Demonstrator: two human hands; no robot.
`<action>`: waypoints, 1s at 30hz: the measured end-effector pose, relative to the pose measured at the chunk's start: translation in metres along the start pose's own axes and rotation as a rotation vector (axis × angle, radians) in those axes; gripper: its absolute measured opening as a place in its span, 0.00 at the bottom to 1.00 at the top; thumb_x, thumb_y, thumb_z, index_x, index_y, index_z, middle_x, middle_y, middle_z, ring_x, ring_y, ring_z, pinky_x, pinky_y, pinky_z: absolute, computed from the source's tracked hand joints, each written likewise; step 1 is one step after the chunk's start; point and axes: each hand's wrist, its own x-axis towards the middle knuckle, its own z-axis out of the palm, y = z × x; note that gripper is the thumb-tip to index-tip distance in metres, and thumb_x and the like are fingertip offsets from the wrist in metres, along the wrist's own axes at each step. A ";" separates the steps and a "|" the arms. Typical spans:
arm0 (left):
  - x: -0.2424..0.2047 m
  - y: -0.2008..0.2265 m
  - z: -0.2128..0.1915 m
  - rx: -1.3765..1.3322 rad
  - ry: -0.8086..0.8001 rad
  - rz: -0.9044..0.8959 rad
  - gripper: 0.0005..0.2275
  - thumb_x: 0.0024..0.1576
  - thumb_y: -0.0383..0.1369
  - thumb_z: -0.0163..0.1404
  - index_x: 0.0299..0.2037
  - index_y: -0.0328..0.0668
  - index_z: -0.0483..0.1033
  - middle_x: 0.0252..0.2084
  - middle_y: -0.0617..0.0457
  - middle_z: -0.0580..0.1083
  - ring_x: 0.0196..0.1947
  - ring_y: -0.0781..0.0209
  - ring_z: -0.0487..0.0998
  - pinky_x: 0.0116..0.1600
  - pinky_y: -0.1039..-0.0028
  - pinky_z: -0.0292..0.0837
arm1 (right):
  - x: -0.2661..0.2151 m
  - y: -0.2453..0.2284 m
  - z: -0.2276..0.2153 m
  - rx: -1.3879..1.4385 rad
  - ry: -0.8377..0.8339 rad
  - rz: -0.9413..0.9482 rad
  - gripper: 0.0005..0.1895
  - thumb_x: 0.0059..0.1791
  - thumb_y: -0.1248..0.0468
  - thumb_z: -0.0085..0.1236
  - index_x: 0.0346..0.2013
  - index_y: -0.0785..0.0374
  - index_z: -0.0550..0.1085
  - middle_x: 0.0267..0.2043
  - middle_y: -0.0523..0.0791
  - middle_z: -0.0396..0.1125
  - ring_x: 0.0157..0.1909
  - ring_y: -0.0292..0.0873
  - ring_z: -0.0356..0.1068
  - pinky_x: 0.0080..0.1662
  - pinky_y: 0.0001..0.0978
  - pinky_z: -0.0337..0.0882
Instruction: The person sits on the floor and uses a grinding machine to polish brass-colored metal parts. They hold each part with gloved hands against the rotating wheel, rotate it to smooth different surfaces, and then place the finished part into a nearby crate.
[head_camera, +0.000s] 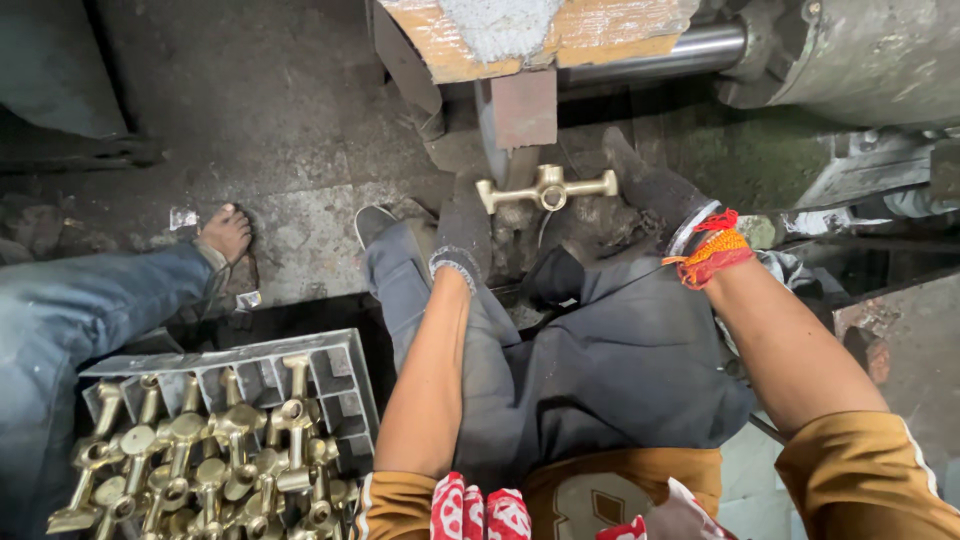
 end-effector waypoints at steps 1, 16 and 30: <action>-0.002 -0.004 0.001 -0.032 -0.022 -0.056 0.14 0.65 0.31 0.36 0.50 0.29 0.71 0.38 0.31 0.76 0.37 0.35 0.77 0.36 0.52 0.71 | -0.004 -0.002 0.003 0.015 -0.017 -0.002 0.43 0.56 0.33 0.33 0.68 0.66 0.65 0.64 0.51 0.66 0.62 0.42 0.63 0.63 0.32 0.58; -0.056 0.042 -0.059 0.168 0.153 0.276 0.17 0.69 0.31 0.36 0.62 0.31 0.70 0.56 0.34 0.74 0.55 0.40 0.75 0.62 0.56 0.68 | -0.140 -0.079 -0.013 -0.501 0.213 -0.498 0.18 0.60 0.57 0.46 0.60 0.63 0.73 0.39 0.52 0.71 0.45 0.53 0.71 0.48 0.44 0.67; -0.023 0.090 -0.079 -0.873 -0.123 -0.468 0.22 0.66 0.50 0.40 0.40 0.34 0.75 0.22 0.51 0.73 0.15 0.64 0.71 0.17 0.73 0.63 | -0.158 -0.154 -0.013 0.330 0.143 -0.269 0.18 0.48 0.61 0.58 0.50 0.65 0.71 0.33 0.46 0.73 0.37 0.42 0.73 0.43 0.37 0.73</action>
